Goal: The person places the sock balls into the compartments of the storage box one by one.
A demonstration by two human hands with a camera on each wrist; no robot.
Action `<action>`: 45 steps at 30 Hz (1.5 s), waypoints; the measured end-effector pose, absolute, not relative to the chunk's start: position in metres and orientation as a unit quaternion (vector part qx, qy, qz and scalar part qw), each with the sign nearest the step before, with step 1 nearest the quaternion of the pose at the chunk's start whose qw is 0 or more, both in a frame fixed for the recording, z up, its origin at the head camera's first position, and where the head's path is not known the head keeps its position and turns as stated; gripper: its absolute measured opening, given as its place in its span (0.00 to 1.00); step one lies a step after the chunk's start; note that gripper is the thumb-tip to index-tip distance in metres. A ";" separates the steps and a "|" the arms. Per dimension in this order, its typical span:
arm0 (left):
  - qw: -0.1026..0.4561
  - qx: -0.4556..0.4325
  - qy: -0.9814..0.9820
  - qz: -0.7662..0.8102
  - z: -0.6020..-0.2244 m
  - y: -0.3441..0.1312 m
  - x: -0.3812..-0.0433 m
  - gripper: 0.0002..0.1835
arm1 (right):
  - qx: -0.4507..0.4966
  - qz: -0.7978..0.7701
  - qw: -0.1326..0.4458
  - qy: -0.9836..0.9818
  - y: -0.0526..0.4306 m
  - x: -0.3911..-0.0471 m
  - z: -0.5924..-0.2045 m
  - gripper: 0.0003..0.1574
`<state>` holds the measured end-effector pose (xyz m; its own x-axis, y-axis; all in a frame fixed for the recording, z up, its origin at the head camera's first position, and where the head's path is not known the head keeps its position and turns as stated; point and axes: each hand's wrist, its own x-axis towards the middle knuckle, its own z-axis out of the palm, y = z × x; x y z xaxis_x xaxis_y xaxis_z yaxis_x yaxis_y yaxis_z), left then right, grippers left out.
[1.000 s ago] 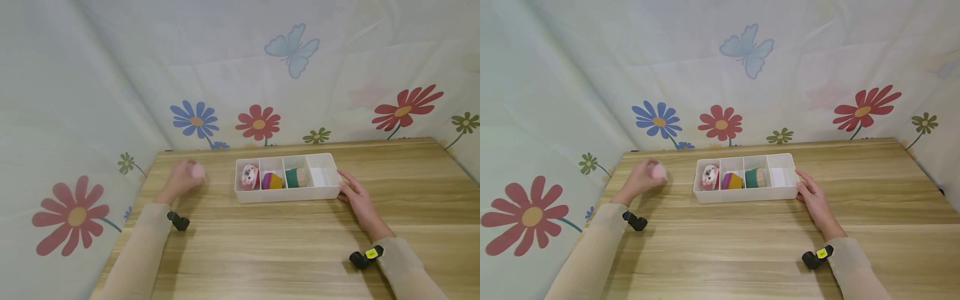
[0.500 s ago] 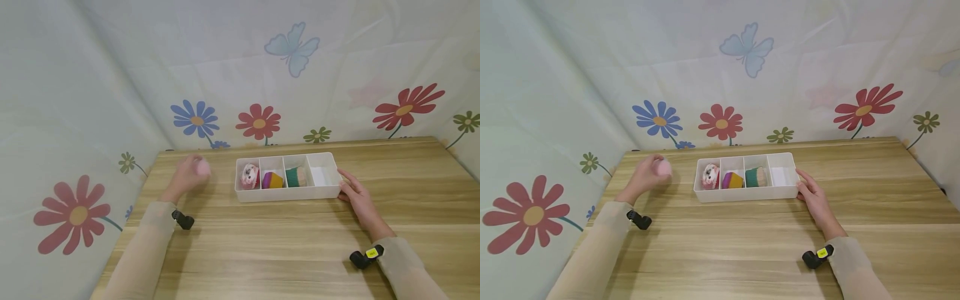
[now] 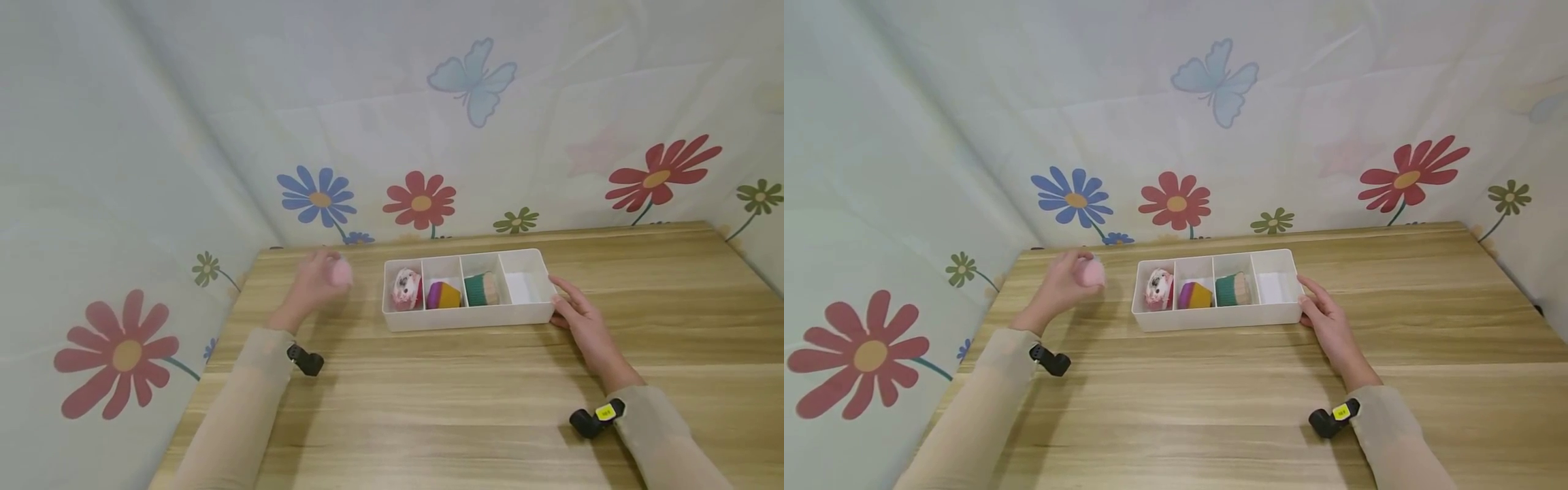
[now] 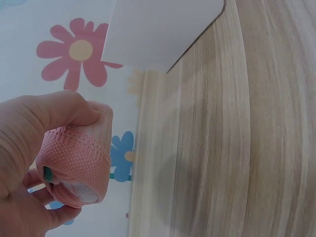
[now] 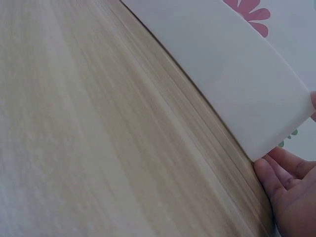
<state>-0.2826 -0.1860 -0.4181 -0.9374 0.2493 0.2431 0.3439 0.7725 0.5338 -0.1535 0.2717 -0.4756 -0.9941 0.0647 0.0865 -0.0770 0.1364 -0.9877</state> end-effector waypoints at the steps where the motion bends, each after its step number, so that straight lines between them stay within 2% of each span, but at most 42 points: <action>1: 0.080 -0.160 -0.937 -0.300 -0.418 -0.185 -0.282 0.34 | 0.004 0.658 0.053 -0.751 0.272 -0.154 -0.476 0.32; 34: 0.143 -0.237 -0.913 -0.300 -0.401 -0.144 -0.270 0.33 | 0.004 0.652 0.051 -0.756 0.272 -0.154 -0.477 0.33; 45: 0.142 -0.247 -0.911 -0.298 -0.402 -0.132 -0.270 0.34 | 0.003 0.649 0.048 -0.759 0.272 -0.154 -0.476 0.34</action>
<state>-0.2703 -0.1321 -0.4015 -0.8380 0.3653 0.4053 0.5342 0.7006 0.4730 -0.1543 0.2718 -0.4761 -0.9954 0.0582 0.0763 -0.0663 0.1574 -0.9853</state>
